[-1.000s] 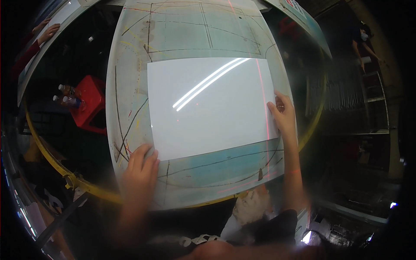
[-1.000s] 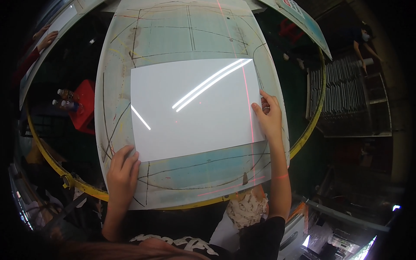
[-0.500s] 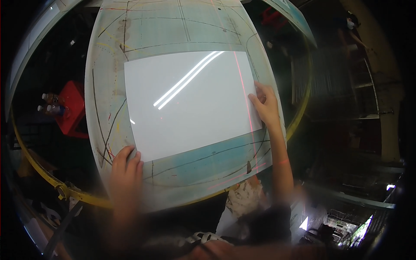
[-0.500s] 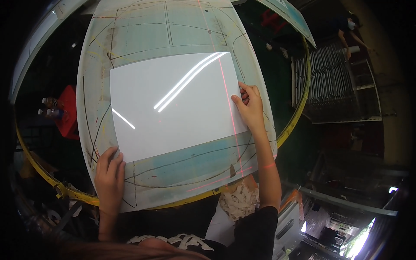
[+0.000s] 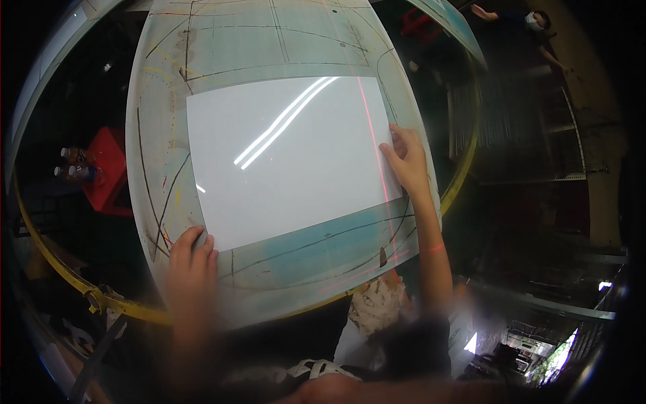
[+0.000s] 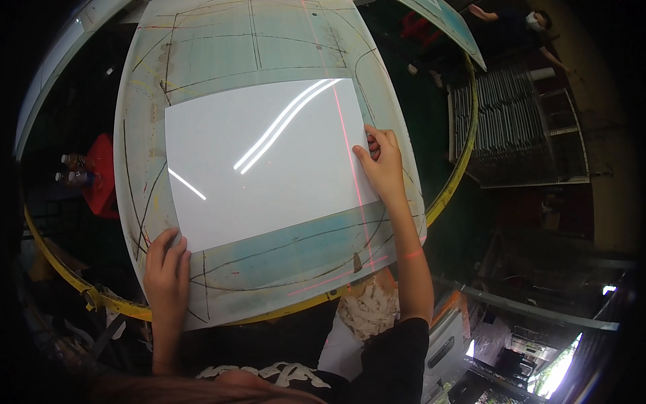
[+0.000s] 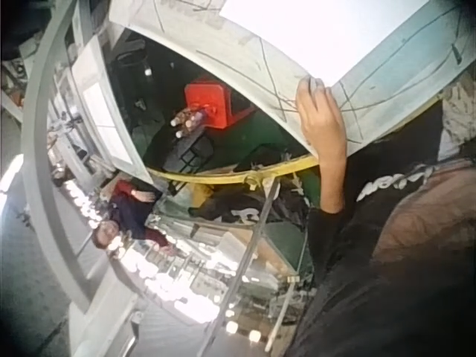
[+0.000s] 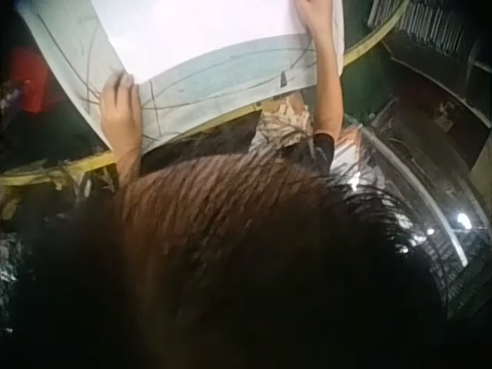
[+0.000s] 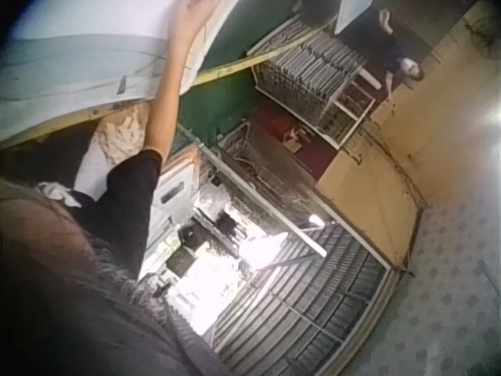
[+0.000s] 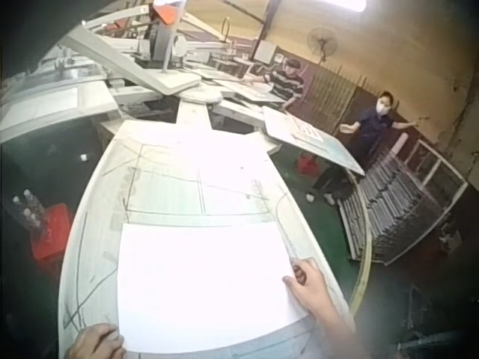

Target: Placing blank sheets of paper onto a rotary printing press for screen or offset printing.

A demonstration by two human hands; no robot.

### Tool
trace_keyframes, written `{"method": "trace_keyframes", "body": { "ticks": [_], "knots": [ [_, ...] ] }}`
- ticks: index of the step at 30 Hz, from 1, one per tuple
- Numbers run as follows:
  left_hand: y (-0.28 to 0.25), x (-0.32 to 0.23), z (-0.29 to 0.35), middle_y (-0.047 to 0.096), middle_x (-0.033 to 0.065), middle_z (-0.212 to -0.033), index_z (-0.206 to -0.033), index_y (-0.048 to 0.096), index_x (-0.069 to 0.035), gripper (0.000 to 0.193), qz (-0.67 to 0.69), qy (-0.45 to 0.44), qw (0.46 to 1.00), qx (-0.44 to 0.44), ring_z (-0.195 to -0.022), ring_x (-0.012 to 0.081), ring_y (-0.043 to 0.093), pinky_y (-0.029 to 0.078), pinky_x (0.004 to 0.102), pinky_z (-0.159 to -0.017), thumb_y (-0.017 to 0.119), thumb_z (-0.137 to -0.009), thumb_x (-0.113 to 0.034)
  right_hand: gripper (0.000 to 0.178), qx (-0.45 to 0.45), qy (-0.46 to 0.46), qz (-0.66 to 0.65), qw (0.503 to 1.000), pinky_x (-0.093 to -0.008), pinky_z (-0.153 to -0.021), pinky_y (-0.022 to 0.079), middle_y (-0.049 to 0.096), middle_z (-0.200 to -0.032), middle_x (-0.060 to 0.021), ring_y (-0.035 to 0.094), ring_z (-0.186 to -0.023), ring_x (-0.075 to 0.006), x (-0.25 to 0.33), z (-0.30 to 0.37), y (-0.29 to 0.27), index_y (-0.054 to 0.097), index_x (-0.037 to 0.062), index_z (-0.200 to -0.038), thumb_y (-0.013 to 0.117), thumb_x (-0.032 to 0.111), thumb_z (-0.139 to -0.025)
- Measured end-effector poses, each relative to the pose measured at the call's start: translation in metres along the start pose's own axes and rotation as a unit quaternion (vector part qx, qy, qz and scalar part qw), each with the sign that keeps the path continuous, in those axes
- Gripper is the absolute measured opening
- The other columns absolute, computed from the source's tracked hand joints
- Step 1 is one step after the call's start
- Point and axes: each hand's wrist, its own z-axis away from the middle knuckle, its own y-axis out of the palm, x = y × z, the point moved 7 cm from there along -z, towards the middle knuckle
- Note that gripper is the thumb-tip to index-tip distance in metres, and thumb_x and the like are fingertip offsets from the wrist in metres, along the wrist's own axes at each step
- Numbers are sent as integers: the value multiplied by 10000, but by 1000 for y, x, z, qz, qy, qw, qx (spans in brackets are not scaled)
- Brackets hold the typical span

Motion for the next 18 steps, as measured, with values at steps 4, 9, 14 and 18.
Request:
{"method": "trace_keyframes", "body": {
  "ticks": [4,9,14,18],
  "knots": [
    [0,-1,0,583,155,-1155,-1023,615,27,218,1,-6,1000,16,-1035,340,581,482,398,-864,634,-806,23,439,-1,6,14,1000,-252,-718,450,483,-1036,-78,474,-810,-150,6,3,-1,583,2,-1231,692,61,-809],
    [-4,-4,10,561,183,-1194,-1094,588,43,262,6,7,1000,20,-1079,369,565,477,430,-893,600,-837,-6,474,60,-8,111,992,-309,-787,478,447,-1078,-127,501,-851,-220,17,1,3,531,50,-1292,654,51,-834],
    [-18,-8,40,539,181,-1271,-1204,564,-4,401,-37,53,998,2,-1153,368,525,443,428,-948,638,-828,-123,470,-46,-147,119,981,-426,-998,376,456,-1212,-218,461,-1152,-381,63,48,-23,527,49,-1275,633,33,-817],
    [-36,-9,72,623,79,-1103,-1030,644,-83,244,29,69,995,-59,-924,263,622,513,362,-753,672,-808,-181,402,-48,-179,206,961,-437,-922,400,519,-1127,-192,506,-1064,-373,80,147,-63,572,63,-1189,656,39,-797]
  ]
}}
